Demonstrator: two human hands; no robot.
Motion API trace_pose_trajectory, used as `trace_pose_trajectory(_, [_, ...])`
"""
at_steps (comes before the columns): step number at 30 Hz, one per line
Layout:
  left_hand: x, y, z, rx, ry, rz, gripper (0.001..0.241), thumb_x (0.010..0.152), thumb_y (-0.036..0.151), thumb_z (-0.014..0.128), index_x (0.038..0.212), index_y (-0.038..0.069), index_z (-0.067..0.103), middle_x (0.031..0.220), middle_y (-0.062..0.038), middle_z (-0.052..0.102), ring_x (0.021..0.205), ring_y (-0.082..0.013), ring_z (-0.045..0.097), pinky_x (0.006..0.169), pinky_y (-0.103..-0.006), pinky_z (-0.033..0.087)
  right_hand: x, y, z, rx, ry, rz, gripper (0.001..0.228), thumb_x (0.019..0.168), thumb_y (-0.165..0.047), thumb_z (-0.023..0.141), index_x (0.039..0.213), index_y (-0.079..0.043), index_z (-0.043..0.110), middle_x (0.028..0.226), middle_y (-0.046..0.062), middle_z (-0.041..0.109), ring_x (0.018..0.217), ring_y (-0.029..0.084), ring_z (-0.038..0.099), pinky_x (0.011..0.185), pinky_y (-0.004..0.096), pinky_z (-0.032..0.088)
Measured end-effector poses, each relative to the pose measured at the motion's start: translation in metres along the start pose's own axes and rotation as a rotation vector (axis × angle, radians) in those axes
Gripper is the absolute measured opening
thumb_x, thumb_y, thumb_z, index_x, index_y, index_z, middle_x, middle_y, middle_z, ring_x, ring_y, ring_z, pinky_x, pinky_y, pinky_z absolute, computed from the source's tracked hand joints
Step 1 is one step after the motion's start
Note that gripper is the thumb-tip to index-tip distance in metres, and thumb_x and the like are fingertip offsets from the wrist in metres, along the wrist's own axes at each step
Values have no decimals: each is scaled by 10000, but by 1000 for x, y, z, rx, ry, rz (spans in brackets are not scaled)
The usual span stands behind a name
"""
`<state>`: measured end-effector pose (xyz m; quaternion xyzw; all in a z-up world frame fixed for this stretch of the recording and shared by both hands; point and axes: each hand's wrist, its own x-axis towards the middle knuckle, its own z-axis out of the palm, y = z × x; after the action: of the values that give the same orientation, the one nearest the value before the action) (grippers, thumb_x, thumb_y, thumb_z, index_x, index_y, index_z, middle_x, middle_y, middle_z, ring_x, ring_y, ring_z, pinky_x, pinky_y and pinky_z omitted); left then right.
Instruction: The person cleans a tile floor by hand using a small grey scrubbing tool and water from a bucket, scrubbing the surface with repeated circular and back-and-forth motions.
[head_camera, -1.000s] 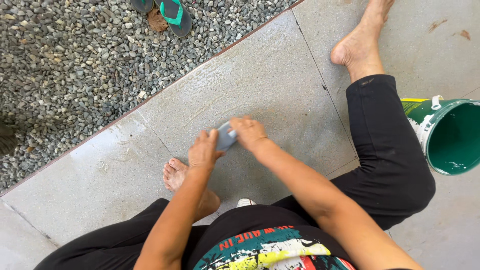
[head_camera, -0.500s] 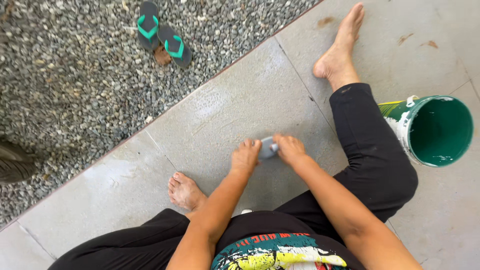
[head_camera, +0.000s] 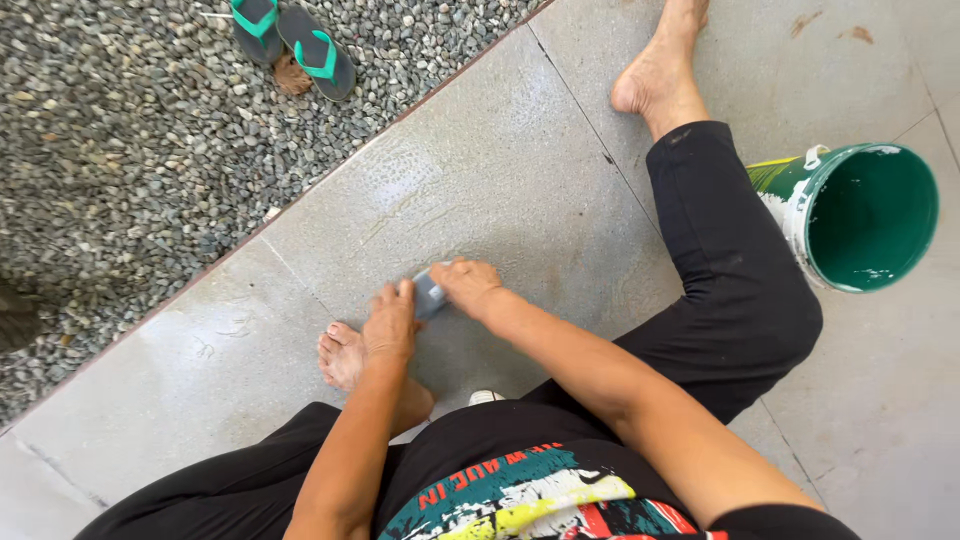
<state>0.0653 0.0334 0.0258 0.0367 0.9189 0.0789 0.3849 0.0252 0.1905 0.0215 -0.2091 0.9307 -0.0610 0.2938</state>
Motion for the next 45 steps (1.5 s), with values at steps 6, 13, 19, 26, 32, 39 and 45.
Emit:
trace_pose_trajectory(6, [80, 110, -12, 7, 224, 336, 808, 756, 277, 897, 1413, 159, 442, 1215, -107, 521, 1133, -344, 623, 788, -492, 641, -31, 152, -13, 209, 47, 298, 228, 893, -197, 715, 1099, -260, 641, 971, 45, 769, 953, 270, 766, 810, 441, 633])
trace_pose_trajectory(13, [114, 135, -26, 33, 309, 409, 970, 623, 416, 957, 1406, 201, 427, 1198, -93, 529, 1036, -300, 643, 697, -462, 640, -26, 195, -7, 372, 185, 366, 122, 984, -334, 664, 993, -229, 602, 855, 128, 712, 870, 368, 738, 742, 511, 574])
trace_pose_trajectory(19, [76, 32, -14, 101, 115, 183, 879, 739, 486, 873, 1427, 164, 429, 1170, -70, 537, 1041, -294, 673, 767, -472, 637, 33, 97, 5, 173, 291, 96, 101, 954, -297, 669, 945, -234, 590, 769, 44, 705, 749, 277, 749, 664, 425, 647])
trace_pose_trajectory(26, [88, 30, -17, 40, 102, 125, 918, 745, 409, 880, 1424, 80, 359, 1152, -121, 498, 1054, -374, 659, 822, -486, 639, 49, 97, -10, 168, 62, 75, 95, 951, -160, 554, 1022, -208, 593, 877, 97, 659, 729, 370, 769, 636, 461, 637])
trace_pose_trajectory(32, [162, 161, -63, -39, 233, 345, 921, 725, 270, 929, 1462, 124, 398, 1247, -142, 514, 1109, -372, 643, 802, -468, 647, 25, 237, -43, 337, 232, 295, 124, 993, -253, 671, 933, -181, 590, 823, 92, 697, 842, 341, 760, 725, 461, 607])
trace_pose_trajectory(39, [162, 209, -58, 70, 319, 423, 1049, 649, 426, 965, 1476, 201, 360, 1223, -89, 532, 1046, -281, 664, 707, -428, 659, -19, 275, -38, 402, 188, 536, 242, 1025, -453, 681, 992, -219, 628, 896, 166, 715, 940, 407, 726, 831, 514, 594])
trace_pose_trajectory(45, [64, 107, 26, 64, 68, 476, 925, 727, 430, 898, 1448, 185, 372, 1202, -88, 534, 1026, -295, 687, 782, -441, 635, -75, 162, 36, 336, -8, 269, 147, 881, -208, 740, 926, -148, 614, 816, 144, 746, 882, 339, 761, 779, 464, 626])
